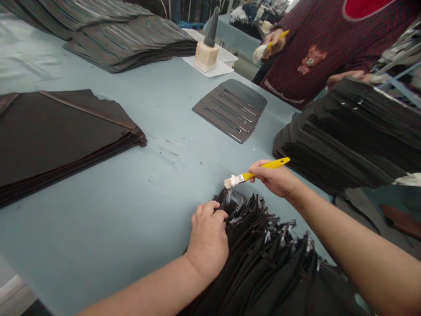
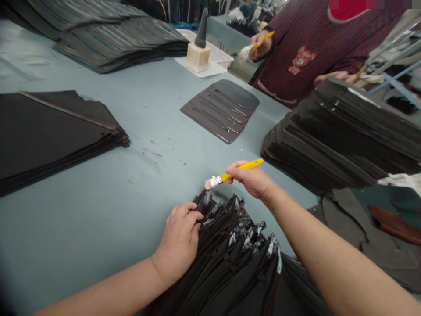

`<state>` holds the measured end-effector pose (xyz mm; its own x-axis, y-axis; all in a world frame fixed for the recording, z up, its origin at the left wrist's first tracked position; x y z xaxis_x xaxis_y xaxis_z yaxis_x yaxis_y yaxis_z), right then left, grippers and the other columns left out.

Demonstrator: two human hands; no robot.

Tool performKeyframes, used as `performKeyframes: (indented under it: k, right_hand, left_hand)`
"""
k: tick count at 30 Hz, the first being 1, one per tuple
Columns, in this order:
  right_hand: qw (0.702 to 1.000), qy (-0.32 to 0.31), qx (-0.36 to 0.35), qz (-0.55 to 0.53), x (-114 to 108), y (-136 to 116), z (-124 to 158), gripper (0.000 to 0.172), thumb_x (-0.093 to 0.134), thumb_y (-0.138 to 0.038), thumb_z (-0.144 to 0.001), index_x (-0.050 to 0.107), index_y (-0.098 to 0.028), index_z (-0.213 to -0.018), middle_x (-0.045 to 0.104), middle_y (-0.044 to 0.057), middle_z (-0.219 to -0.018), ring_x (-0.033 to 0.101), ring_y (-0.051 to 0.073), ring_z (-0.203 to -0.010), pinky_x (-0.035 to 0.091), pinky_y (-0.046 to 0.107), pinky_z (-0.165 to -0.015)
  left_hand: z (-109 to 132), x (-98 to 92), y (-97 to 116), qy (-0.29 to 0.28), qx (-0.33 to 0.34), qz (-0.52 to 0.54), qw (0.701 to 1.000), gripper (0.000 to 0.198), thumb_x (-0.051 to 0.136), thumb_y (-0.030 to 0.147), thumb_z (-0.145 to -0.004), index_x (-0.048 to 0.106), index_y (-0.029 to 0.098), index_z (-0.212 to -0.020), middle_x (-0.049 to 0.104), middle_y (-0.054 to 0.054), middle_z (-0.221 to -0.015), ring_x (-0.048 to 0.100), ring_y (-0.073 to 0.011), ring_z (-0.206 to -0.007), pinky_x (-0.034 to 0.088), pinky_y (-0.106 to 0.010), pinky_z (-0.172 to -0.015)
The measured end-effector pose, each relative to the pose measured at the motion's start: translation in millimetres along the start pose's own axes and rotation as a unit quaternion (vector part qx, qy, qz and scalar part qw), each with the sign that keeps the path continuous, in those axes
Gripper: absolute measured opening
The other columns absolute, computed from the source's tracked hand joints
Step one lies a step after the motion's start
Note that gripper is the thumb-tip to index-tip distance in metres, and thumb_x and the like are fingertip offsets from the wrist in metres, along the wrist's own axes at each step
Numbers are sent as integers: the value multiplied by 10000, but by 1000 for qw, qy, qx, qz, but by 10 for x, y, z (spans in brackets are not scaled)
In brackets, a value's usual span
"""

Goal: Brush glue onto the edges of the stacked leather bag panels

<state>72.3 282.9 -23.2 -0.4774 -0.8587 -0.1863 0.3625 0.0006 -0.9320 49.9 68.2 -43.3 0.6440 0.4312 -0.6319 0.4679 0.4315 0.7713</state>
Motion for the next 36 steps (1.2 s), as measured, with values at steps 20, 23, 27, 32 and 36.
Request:
performKeyframes:
  k: [20, 23, 27, 32, 36]
  right_hand:
    - [992, -120, 47, -1, 22, -254, 210, 216, 702, -376, -611, 627, -180, -560, 547, 26, -499, 511, 156, -535, 394, 282, -518]
    - [973, -205, 101, 25, 119, -186, 294, 243, 691, -387, -613, 627, -158, -565, 584, 52, -555, 508, 154, -521, 383, 289, -506]
    - [977, -191, 89, 28, -34, -303, 280, 269, 693, -435, -585, 623, -180, -534, 505, 17, -433, 503, 173, -505, 386, 321, -526]
    - [995, -78, 50, -22, -127, -287, 111, 218, 716, -371, -574, 616, -178, -566, 538, 8, -493, 480, 131, -471, 358, 285, -496]
    - [989, -128, 59, 40, 154, 16, 13, 192, 669, -341, -633, 614, -157, -631, 585, 23, -556, 501, 128, -533, 357, 258, -514]
  left_hand:
    - [110, -30, 61, 32, 116, 19, 993, 198, 390, 103, -823, 578, 167, -835, 568, -54, -791, 497, -173, -759, 451, -317, -719]
    - [110, -15, 59, 28, 120, 25, 992, 208, 388, 100, -822, 586, 161, -848, 571, -58, -792, 493, -172, -758, 445, -317, -720]
    - [90, -27, 49, 16, 107, 60, 992, 214, 390, 132, -831, 600, 159, -857, 588, -55, -794, 501, -167, -764, 437, -314, -734]
    - [-81, -42, -40, -76, -6, 155, 985, 279, 354, 252, -863, 611, 174, -789, 618, -16, -743, 543, -131, -718, 428, -263, -699]
    - [-244, 26, -157, -114, -120, 153, 974, 215, 396, 231, -817, 588, 171, -740, 586, 13, -618, 524, -113, -594, 388, -227, -569]
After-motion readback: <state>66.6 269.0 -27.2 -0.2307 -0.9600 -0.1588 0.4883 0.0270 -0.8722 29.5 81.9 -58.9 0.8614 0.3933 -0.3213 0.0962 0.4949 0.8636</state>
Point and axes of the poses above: each hand's wrist, its own z-axis away from the middle knuckle, its own x-axis out of the palm, y = z × x, the point moved 6 cm from there along -z, towards the middle knuckle
